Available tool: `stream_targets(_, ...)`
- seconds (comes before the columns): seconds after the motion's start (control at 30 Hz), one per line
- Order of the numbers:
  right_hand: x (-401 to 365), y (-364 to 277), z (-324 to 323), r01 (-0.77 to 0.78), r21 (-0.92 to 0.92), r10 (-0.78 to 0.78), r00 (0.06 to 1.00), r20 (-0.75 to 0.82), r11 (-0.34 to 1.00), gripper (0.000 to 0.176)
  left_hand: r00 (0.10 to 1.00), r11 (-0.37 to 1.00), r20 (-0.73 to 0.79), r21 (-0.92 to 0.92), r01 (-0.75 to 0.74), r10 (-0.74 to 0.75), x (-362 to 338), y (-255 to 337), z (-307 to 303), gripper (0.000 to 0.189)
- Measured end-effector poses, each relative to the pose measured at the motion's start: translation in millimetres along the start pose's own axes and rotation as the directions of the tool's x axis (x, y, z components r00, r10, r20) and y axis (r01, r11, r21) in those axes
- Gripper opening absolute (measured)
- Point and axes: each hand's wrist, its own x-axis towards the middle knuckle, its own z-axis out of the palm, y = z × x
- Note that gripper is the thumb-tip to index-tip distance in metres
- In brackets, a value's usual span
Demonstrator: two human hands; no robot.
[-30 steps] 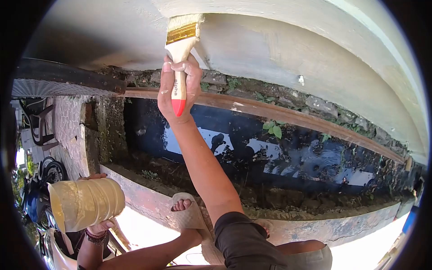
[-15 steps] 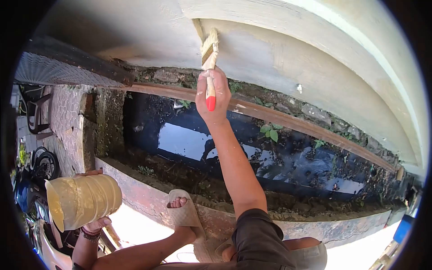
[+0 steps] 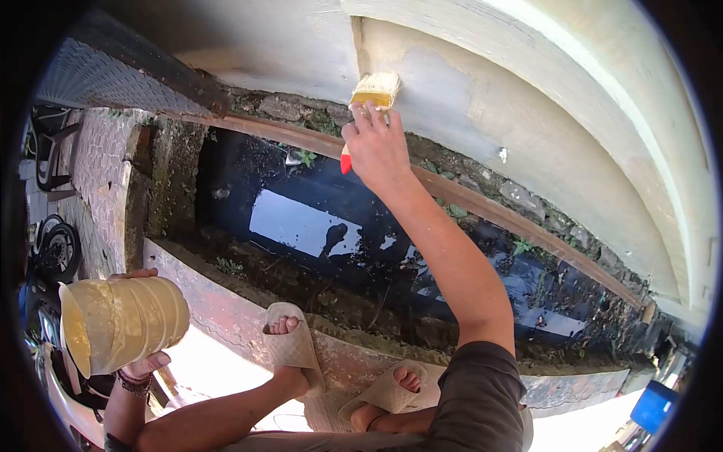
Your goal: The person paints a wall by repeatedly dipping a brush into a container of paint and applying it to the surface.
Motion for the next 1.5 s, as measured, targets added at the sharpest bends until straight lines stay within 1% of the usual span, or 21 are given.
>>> stream_targets(0.07, 7, 5, -5, -0.117, 0.28, 0.03, 0.954, 0.297, 0.953, 0.012, 0.994, 0.995, -0.063, -0.035, -0.09, 0.088, -4, -12, 2, 0.121)
stream_targets(0.1, 14, 11, -9, -0.114, 0.277, 0.028, 0.954, 0.298, 0.954, 0.012, 0.994, 0.995, -0.065, -0.039, -0.091, 0.088, -4, -10, 2, 0.121)
stream_targets(0.23, 40, 27, -50, -0.069, 0.294, 0.044, 0.995, 0.088, 0.953, 0.019, 0.997, 0.998, -0.04, -0.009, -0.065, 0.065, -4, -8, 0, 0.12)
stream_targets(0.3, 40, 20, -70, 0.051, 0.16, 0.013, 0.927, -0.376, 0.986, 0.017, 0.995, 0.996, -0.044, 0.017, -0.093, 0.093, -5, -12, -1, 0.12)
stream_targets(0.43, 33, 7, -63, 0.019, 0.073, 0.013, 0.907, -0.42, 0.997, 0.015, 0.995, 0.995, -0.047, 0.027, -0.092, 0.093, -5, -9, 1, 0.12)
stream_targets(0.53, 17, 7, -9, 0.006, -0.096, -0.021, 0.987, -0.158, 0.995, 0.013, 0.993, 0.996, -0.076, 0.025, -0.083, 0.085, -6, -10, 1, 0.12)
stream_targets(0.67, 1, -6, 13, 0.054, -0.116, -0.047, 0.997, 0.059, 0.992, 0.012, 0.991, 0.995, -0.092, -0.01, -0.094, 0.093, -10, -14, -1, 0.121)
stream_targets(0.73, 3, -10, 15, -0.051, 0.115, 0.019, 0.964, 0.264, 0.992, 0.012, 0.991, 0.995, -0.096, -0.029, -0.092, 0.089, -11, -17, -1, 0.122)
stream_targets(0.77, 9, -5, 12, -0.048, 0.115, 0.016, 0.964, 0.266, 0.992, 0.012, 0.992, 0.995, -0.098, -0.038, -0.088, 0.084, -12, -17, -1, 0.122)
stream_targets(0.83, 25, 17, -3, -0.061, 0.189, 0.044, 0.995, 0.095, 0.98, 0.013, 0.994, 0.997, -0.066, 0.008, -0.082, 0.082, -8, -12, -5, 0.122)
stream_targets(0.87, 29, 20, -18, -0.061, 0.191, 0.042, 0.994, 0.101, 0.98, 0.013, 0.996, 0.995, -0.038, 0.057, -0.078, 0.08, -6, -10, -7, 0.122)
stream_targets(0.93, 35, 19, -44, -0.108, 0.317, 0.179, 0.963, -0.203, 0.942, 0.009, 0.993, 0.997, -0.11, 0.066, -0.029, 0.037, -5, -9, -3, 0.12)
stream_targets(0.97, 32, 15, -45, -0.099, 0.321, 0.17, 0.965, -0.2, 0.942, 0.009, 0.983, 0.997, -0.181, 0.075, 0.016, -0.002, -6, -8, 0, 0.118)
stream_targets(1.03, 27, 6, -44, 0.111, 0.122, -0.037, 0.87, -0.492, 0.986, 0.009, 0.967, 1.0, -0.253, 0.002, 0.027, -0.026, -5, -8, 10, 0.117)
stream_targets(1.1, 19, 5, -15, 0.085, 0.066, -0.047, 0.891, -0.452, 0.994, 0.009, 0.947, 0.998, -0.318, -0.061, 0.023, -0.041, -3, -8, 9, 0.116)
stream_targets(1.17, 13, 10, 22, 0.017, -0.115, -0.04, 0.979, -0.201, 0.993, 0.009, 0.976, 0.996, -0.213, 0.062, 0.058, -0.044, -2, -5, 1, 0.117)
stream_targets(1.2, 7, 4, 36, 0.015, -0.116, -0.039, 0.977, -0.208, 0.993, 0.009, 0.976, 0.996, -0.216, 0.066, 0.053, -0.038, 0, -5, 0, 0.117)
stream_targets(1.27, -4, -13, 49, -0.004, 0.028, 0.003, 1.0, 0.026, 1.0, 0.01, 0.97, 0.998, -0.238, 0.019, 0.06, -0.054, -2, -4, 3, 0.117)
stream_targets(1.4, 17, -3, 41, -0.051, 0.21, 0.025, 0.992, 0.124, 0.976, 0.012, 0.952, 1.0, -0.308, -0.003, 0.003, -0.004, 0, 1, 7, 0.114)
stream_targets(1.47, 36, 13, 15, -0.191, 0.344, 0.075, 0.944, 0.323, 0.919, 0.017, 0.963, 0.999, -0.265, 0.0, 0.052, -0.05, 2, 7, 5, 0.109)
stream_targets(1.5, 41, 24, 5, -0.187, 0.342, 0.072, 0.943, 0.324, 0.921, 0.017, 0.962, 0.999, -0.267, -0.005, 0.052, -0.051, 3, 8, 6, 0.109)
